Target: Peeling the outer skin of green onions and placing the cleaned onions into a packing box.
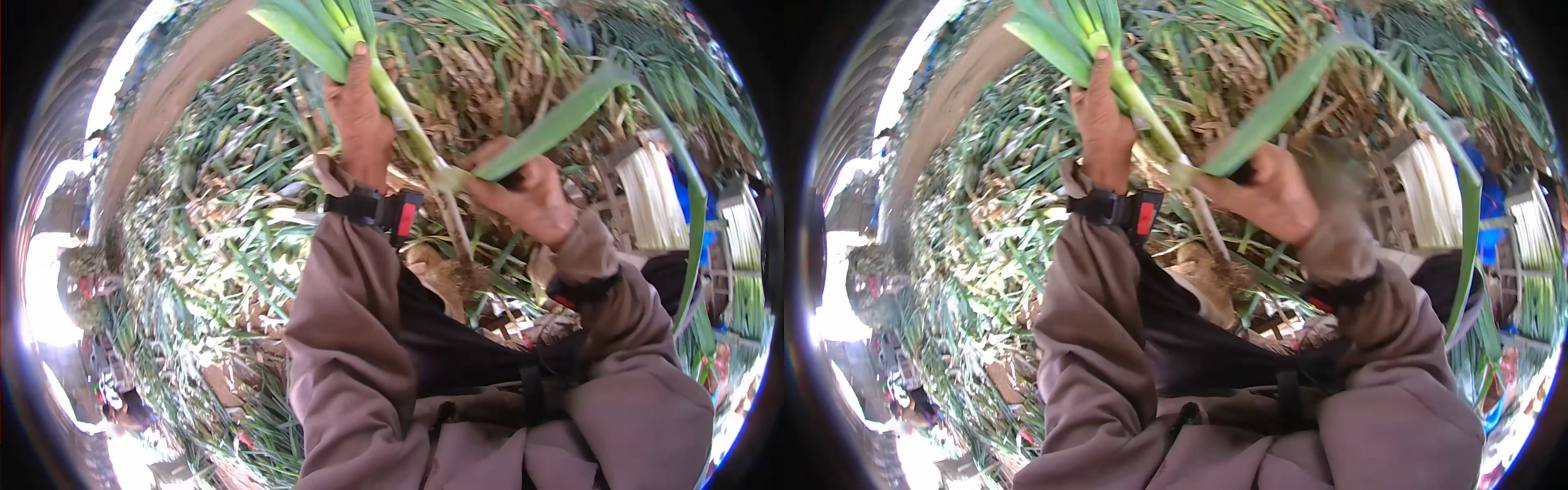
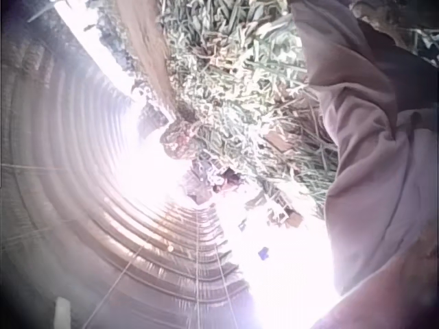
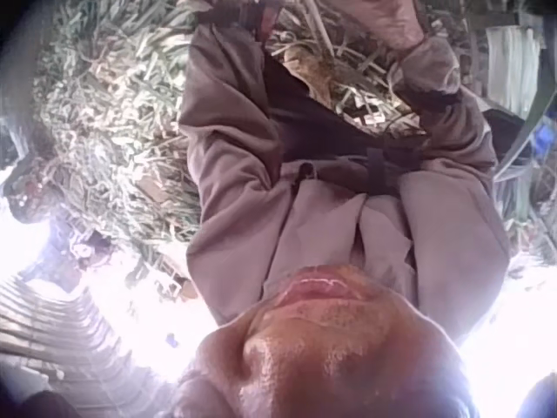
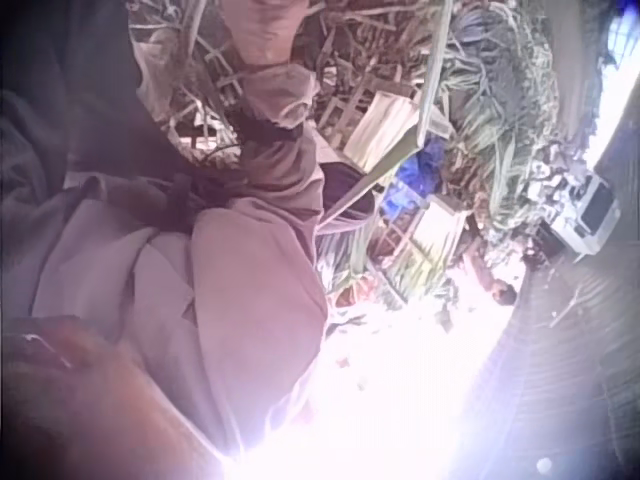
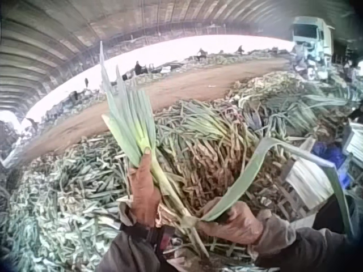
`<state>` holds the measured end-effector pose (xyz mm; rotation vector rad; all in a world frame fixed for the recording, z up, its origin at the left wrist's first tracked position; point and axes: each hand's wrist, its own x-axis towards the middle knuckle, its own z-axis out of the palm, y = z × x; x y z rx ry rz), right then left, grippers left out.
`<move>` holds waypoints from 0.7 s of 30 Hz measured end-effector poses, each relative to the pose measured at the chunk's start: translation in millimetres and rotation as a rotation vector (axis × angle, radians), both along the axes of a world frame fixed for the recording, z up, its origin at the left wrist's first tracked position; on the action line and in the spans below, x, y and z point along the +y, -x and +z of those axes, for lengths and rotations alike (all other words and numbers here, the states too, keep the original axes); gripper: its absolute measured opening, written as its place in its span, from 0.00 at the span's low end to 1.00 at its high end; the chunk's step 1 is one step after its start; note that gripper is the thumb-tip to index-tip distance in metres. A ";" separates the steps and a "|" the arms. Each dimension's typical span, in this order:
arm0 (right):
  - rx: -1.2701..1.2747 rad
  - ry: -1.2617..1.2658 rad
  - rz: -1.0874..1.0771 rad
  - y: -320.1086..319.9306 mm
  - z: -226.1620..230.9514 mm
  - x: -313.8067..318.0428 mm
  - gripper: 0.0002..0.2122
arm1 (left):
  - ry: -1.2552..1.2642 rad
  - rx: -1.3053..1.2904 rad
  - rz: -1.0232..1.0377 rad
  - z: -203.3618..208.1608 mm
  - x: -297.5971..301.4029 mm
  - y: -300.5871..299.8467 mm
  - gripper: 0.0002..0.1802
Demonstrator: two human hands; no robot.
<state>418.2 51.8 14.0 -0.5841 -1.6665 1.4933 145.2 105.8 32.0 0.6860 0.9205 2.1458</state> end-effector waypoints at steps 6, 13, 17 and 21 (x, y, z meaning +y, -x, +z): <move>-0.856 0.005 0.315 -115.3 -175.5 37.2 0.22 | 0.219 0.103 0.180 34.6 7.7 -12.4 0.33; -0.754 -0.254 0.097 -26.9 -98.3 24.1 0.26 | 0.071 0.085 0.070 5.5 -23.1 25.8 0.29; -0.428 -0.690 -0.227 51.3 5.6 41.5 0.28 | 0.151 0.070 -0.195 2.0 -16.4 -11.0 0.50; -0.340 -0.842 -0.365 78.8 -9.5 72.7 0.26 | 0.047 0.058 -0.371 15.1 -2.3 -28.6 0.58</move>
